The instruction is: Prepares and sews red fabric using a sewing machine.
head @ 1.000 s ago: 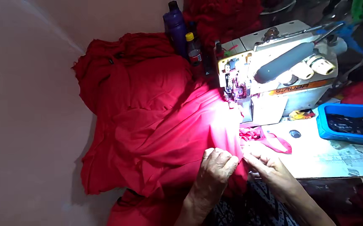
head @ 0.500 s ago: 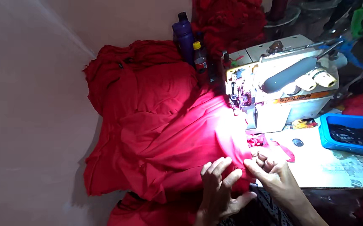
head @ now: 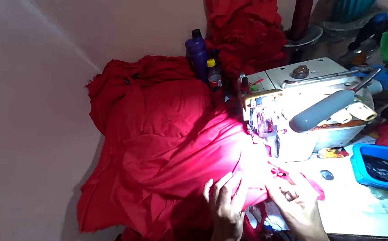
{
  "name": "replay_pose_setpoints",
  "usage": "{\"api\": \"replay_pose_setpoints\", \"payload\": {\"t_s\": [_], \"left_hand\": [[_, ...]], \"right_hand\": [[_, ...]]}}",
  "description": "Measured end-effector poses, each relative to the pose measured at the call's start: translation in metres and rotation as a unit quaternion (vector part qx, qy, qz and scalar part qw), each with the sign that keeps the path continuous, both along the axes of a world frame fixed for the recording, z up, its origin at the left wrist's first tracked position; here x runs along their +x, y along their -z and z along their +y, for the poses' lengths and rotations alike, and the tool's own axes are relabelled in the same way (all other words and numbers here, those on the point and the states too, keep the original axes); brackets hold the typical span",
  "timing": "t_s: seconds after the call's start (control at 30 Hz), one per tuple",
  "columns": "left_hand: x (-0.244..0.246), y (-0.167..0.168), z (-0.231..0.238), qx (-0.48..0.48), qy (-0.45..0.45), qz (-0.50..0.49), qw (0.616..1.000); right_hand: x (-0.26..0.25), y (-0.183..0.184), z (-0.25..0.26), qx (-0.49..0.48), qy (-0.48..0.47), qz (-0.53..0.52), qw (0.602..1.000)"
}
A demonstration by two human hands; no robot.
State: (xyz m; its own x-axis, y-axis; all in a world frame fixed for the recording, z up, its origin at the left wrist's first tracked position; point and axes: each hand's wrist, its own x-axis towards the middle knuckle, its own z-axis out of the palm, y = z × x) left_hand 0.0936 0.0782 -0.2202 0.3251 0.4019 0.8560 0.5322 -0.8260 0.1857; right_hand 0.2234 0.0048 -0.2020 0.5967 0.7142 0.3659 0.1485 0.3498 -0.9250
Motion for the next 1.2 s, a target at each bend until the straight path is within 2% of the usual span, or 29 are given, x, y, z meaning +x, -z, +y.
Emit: {"api": "replay_pose_setpoints", "payload": {"t_s": [0.1,0.17,0.3,0.4,0.53,0.7,0.83,0.97,1.07,1.13,1.2], "left_hand": [[0.014,-0.02,0.013,-0.008,-0.029,0.006,1.0],[0.024,-0.034,0.023,-0.031,-0.039,0.024,0.998],[0.033,-0.054,0.046,-0.112,-0.002,0.074,0.991],[0.035,-0.062,0.053,-0.135,0.02,0.075,0.988],[0.034,-0.057,0.056,-0.134,0.018,0.073,0.988],[0.043,-0.063,0.068,-0.181,0.009,0.071,0.981],[0.036,-0.08,0.083,-0.233,0.031,0.122,0.964],[0.02,-0.092,0.062,-0.284,-0.032,0.144,0.947],[-0.002,-0.092,0.017,-0.32,-0.091,0.202,0.921],[-0.015,-0.089,-0.02,-0.317,-0.07,0.228,0.918],[-0.021,-0.075,-0.048,-0.256,-0.019,0.201,0.945]], "right_hand": [[0.013,-0.008,0.024,0.002,0.018,-0.053,0.998],[0.019,-0.009,0.034,-0.02,0.047,-0.125,0.991],[0.022,-0.007,0.033,-0.074,0.076,-0.264,0.959],[0.017,-0.002,0.027,-0.087,0.107,-0.321,0.937],[0.016,0.0,0.028,-0.088,0.113,-0.336,0.931],[0.021,-0.001,0.029,-0.095,0.102,-0.356,0.924],[0.022,-0.006,0.023,-0.104,0.042,-0.315,0.943],[0.017,-0.015,0.013,-0.07,0.006,-0.313,0.947],[0.014,-0.014,0.013,-0.015,-0.02,-0.364,0.931],[0.011,-0.012,0.017,0.012,-0.076,-0.411,0.908],[0.011,-0.009,0.016,-0.01,-0.07,-0.474,0.878]]}}
